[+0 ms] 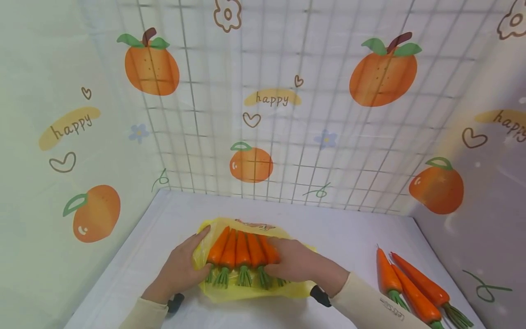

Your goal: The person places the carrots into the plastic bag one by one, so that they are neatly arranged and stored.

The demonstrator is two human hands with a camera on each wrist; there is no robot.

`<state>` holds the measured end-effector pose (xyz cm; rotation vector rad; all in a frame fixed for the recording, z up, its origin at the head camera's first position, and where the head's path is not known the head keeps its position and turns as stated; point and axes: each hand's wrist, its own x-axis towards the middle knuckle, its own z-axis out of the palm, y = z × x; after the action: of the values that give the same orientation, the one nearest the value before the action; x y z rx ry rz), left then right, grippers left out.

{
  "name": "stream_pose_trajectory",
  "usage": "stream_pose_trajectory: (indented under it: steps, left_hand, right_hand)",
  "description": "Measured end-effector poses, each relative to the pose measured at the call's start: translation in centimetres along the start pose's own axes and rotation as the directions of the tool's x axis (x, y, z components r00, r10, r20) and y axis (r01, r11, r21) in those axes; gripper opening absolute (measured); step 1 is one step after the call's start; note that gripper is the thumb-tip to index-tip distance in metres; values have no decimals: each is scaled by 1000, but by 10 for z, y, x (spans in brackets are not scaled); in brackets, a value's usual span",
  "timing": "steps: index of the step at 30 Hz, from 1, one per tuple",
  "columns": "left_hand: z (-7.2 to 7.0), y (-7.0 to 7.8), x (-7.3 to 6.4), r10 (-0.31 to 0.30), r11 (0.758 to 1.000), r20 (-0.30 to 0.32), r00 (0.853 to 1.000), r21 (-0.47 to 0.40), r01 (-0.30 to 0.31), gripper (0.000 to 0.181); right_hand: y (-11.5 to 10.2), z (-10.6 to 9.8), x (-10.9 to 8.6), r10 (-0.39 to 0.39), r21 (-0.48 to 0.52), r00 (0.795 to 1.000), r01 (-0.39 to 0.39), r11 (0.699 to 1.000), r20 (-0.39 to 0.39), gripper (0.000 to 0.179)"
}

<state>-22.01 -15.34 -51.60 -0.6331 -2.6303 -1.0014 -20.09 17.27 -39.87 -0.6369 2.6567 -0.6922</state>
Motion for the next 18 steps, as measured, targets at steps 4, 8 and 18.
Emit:
stream_pose_trajectory:
  steps: [4, 8, 18]
  left_hand:
    - [0, 0, 0, 3, 1000, -6, 1000, 1, -3, 96]
    - [1, 0, 0, -7, 1000, -16, 1000, -3, 7, 96]
    - [-1, 3, -1, -1, 1000, -11, 1000, -19, 1, 96]
  right_hand:
    - [-2, -8, -16, -41, 145, 999, 39, 989, 14, 62]
    - [-2, -13, -29, -96, 269, 995, 90, 959, 8, 57]
    - [2, -18, -64, -182, 449, 982, 185, 874, -50, 52]
